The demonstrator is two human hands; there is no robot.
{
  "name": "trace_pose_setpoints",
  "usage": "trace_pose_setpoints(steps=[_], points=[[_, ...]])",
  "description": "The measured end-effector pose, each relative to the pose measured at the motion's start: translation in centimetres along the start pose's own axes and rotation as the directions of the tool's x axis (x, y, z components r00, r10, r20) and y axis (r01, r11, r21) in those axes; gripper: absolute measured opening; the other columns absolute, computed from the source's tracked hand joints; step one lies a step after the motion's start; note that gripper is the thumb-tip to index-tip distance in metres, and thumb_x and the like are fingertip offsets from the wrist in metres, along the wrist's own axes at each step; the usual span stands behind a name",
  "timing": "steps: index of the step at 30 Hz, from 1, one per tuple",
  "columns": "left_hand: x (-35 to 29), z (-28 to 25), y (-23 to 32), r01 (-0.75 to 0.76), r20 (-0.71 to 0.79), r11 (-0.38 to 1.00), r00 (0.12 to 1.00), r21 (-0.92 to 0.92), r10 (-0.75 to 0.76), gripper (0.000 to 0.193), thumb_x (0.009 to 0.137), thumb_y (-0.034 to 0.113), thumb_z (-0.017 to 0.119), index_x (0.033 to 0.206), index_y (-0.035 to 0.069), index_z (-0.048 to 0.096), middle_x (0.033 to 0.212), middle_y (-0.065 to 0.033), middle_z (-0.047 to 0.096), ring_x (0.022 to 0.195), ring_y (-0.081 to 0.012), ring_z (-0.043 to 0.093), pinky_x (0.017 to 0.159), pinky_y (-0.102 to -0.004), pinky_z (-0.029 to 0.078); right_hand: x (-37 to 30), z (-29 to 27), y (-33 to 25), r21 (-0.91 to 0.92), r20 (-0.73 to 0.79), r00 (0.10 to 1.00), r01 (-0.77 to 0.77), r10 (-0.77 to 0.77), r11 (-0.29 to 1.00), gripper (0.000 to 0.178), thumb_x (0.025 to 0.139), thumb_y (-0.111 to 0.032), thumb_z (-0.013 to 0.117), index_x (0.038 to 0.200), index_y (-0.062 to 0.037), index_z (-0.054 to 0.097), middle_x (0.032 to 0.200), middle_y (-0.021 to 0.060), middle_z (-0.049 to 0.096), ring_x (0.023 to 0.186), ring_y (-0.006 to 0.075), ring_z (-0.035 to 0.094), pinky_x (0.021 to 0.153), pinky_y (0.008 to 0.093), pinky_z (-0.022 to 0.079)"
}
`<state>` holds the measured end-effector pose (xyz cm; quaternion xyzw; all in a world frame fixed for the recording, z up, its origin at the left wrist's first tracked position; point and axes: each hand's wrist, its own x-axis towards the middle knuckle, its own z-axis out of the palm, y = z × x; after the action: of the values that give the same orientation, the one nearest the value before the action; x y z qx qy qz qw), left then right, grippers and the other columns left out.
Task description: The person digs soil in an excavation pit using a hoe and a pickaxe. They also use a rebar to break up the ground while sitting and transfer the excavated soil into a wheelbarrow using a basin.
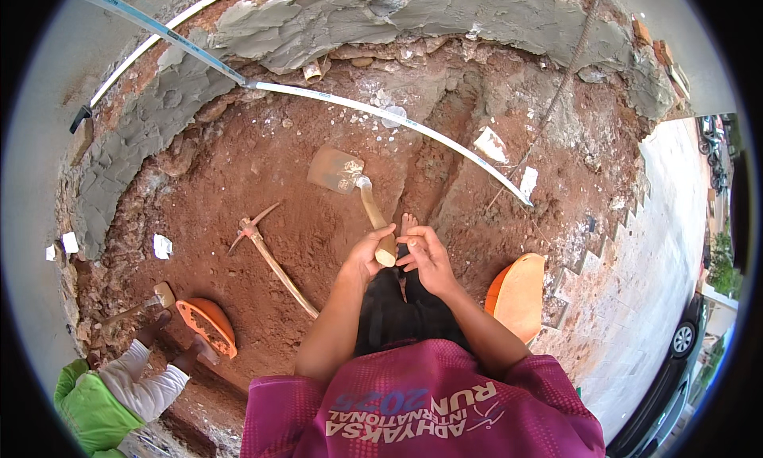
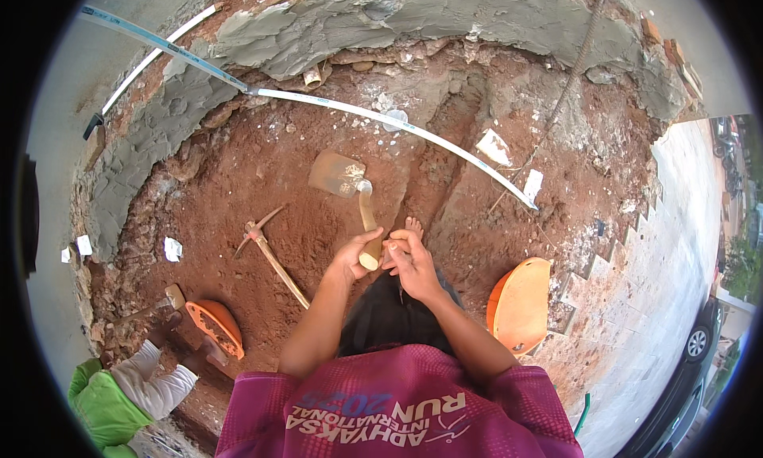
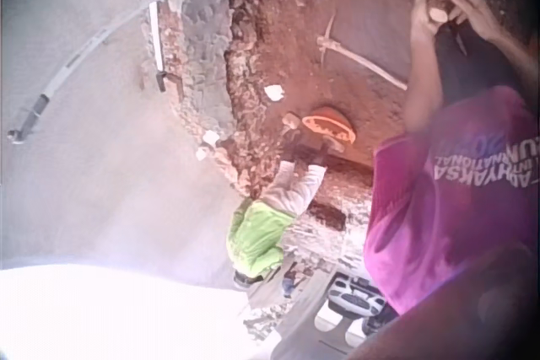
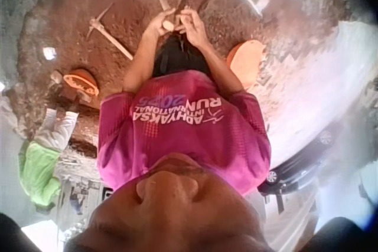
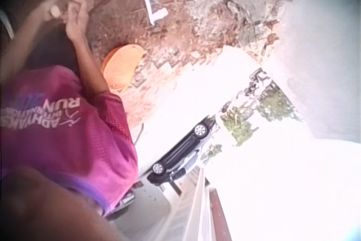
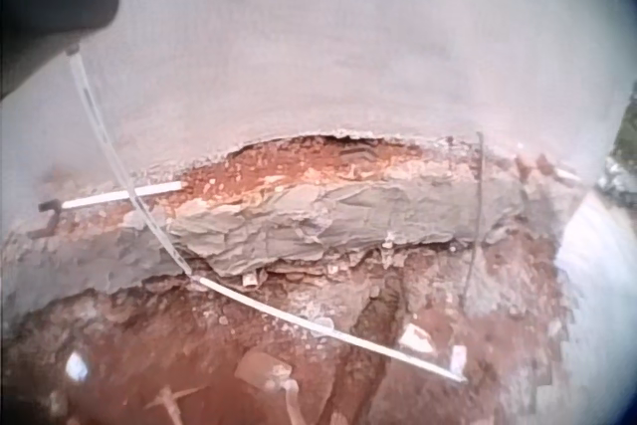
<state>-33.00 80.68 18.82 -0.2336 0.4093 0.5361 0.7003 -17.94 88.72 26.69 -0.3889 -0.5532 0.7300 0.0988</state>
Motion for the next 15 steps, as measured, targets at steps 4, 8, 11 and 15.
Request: trace_pose_setpoints(steps=[4,8,11,15], points=[[-1.2,0.1,2.8,0.006,-0.045,0.996,0.999,0.091,-0.002,0.020,0.090,0.014,0.072,0.099,0.001,0.060,0.093,-0.0103,0.066,0.076,-0.0172,0.066,0.061,-0.0292,0.056,1.0,-4.5,4.3,0.121,-0.101,0.911,-0.389,0.401,0.913,0.046,0.103,-0.041,0.056,0.130,-0.0037,0.050,0.114,0.0173,0.066,0.091,0.0232,0.071,0.067,0.0350,0.059],[-7.2,3.7,2.0,0.013,0.050,0.999,0.999,0.047,-0.016,0.051,0.091,0.013,0.066,0.133,-0.010,0.049,0.100,-0.0085,0.061,0.071,-0.0139,0.057,0.058,-0.0246,0.050,2.8,-5.5,8.1,0.509,0.170,0.738,-0.633,0.653,0.583,0.087,0.094,-0.064,0.057,0.145,0.0023,0.037,0.131,0.0248,0.055,0.118,0.0356,0.059,0.088,0.0530,0.055],[-12.0,2.5,0.6,0.046,0.204,0.997,0.977,0.055,-0.057,0.066,0.087,0.011,0.066,0.145,-0.007,0.039,0.099,-0.0081,0.055,0.073,-0.0151,0.055,0.063,-0.0279,0.048,6.2,-1.7,8.4,0.691,0.317,0.692,-0.637,0.649,0.341,0.105,0.087,-0.074,0.058,0.151,0.0051,0.029,0.142,0.0277,0.045,0.130,0.0404,0.049,0.099,0.0611,0.048],[-16.1,3.4,-1.7,0.282,0.076,0.872,0.938,0.401,-0.338,0.071,0.089,0.012,0.068,0.151,0.004,0.035,0.091,-0.0057,0.057,0.071,-0.0159,0.060,0.065,-0.0316,0.052,10.3,-0.2,12.9,0.727,0.234,0.684,-0.595,0.692,0.343,0.075,0.090,-0.052,0.070,0.139,-0.0009,0.045,0.115,0.0169,0.056,0.100,0.0290,0.061,0.081,0.0492,0.055]])
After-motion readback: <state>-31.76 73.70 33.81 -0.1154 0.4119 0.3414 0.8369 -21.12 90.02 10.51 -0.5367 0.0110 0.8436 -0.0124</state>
